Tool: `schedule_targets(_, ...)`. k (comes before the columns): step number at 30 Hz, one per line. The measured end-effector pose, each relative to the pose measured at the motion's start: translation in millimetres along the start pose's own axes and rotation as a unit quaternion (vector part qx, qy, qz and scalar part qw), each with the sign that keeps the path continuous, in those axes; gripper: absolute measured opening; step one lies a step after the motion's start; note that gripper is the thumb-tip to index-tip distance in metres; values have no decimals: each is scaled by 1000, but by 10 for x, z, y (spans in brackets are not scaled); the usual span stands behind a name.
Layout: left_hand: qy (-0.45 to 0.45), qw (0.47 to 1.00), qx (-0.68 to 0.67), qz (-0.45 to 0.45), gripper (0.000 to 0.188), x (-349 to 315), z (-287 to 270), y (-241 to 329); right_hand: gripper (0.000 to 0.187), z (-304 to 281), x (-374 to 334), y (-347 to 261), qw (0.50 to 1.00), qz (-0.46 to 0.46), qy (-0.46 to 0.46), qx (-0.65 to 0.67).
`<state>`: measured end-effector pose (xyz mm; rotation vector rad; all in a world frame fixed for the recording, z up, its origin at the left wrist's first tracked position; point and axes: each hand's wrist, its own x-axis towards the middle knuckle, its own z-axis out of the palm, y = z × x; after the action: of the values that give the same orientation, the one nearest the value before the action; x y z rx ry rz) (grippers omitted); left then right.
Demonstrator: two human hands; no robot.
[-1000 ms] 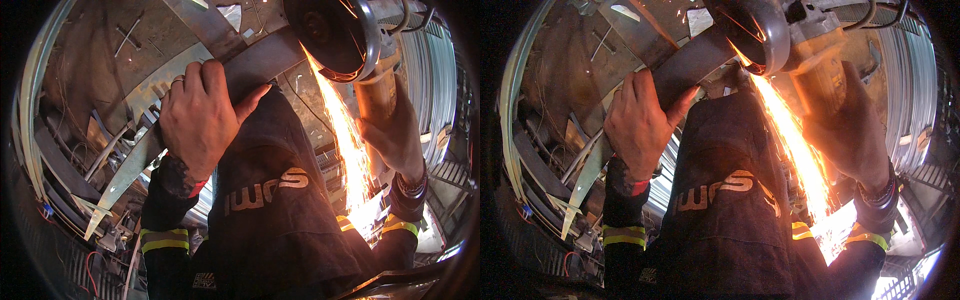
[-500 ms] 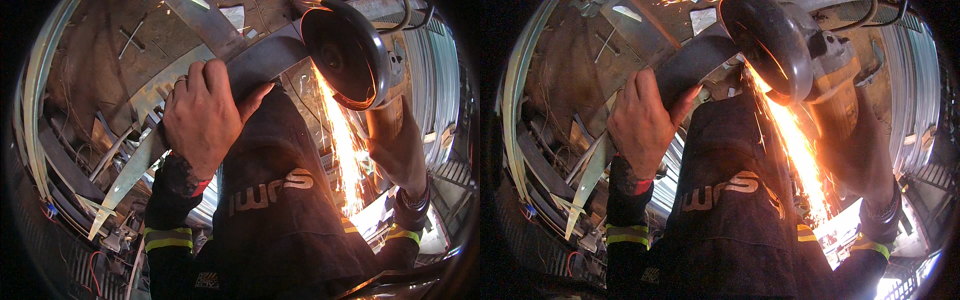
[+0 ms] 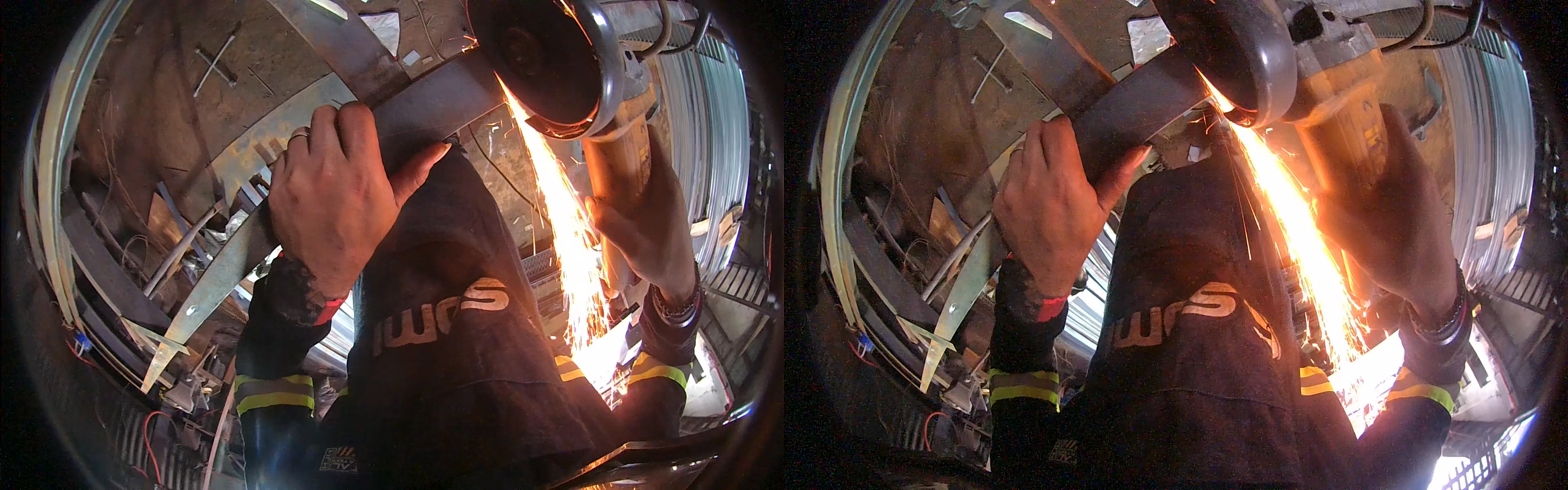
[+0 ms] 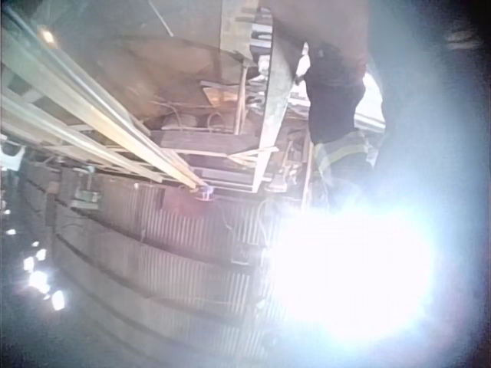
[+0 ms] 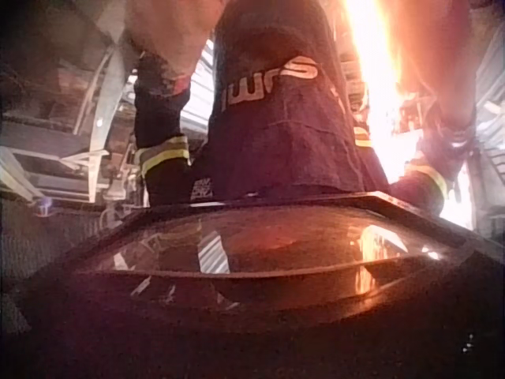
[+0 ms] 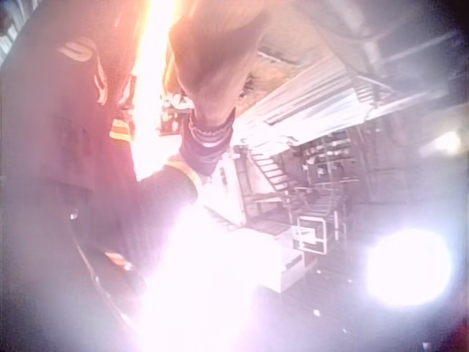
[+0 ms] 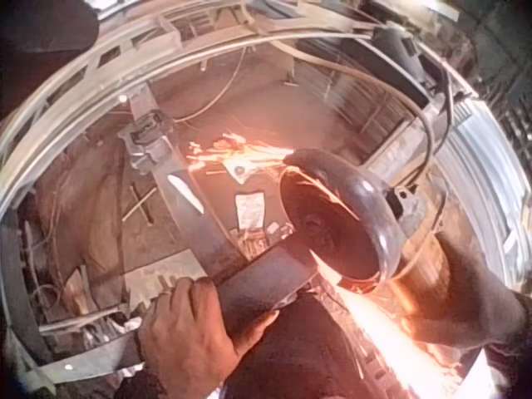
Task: The person uses an angle grinder to cut a long metal bar, generating sparks. They pause to measure the bar with a tape measure and mark it with a scribe and square before resuming the cutting process.
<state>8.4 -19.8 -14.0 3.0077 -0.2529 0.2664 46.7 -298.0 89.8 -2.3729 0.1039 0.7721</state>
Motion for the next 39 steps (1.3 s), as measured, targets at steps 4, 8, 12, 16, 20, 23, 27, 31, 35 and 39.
schedule_targets(4, -27, 1000, -8, -10, 71, -6, -43, 4, 83, 2, 91, -5, 998, -59, -6, -28)
schedule_targets(8, -5, 1000, 10, -4, 63, 14, -30, 13, 81, 44, 89, -133, 1000, -2, 0, 1)
schedule_targets(12, -4, 1000, 8, 1, 63, 17, -28, 2, 81, -18, 68, 66, 979, -128, -1, -160)
schedule_targets(16, 7, 1000, -4, -2, 64, -20, 16, -7, 83, 5, -64, 109, 998, -50, 24, -40)
schedule_targets(20, -6, 1000, -11, 6, 64, 11, 2, -9, 84, -9, -195, 40, 996, 7, 30, -86)
schedule_targets(23, -20, 1000, -10, -6, 65, 6, -26, -1, 85, 5, -268, 48, 995, 22, 35, -93)
schedule_targets(27, 4, 1000, -3, -4, 65, -6, 0, -11, 86, 8, -246, 134, 995, 18, 35, -89)
schedule_targets(31, -5, 1000, 0, -1, 65, -1, -7, 6, 87, 60, -180, 129, 998, 12, 51, -28)
schedule_targets(35, 7, 1000, 5, 7, 64, 12, 2, 0, 86, 9, -72, 84, 996, -8, 41, -75)
schedule_targets(39, -2, 1000, 6, -5, 64, 4, -25, 17, 86, -1, 54, 17, 999, -22, 8, -35)
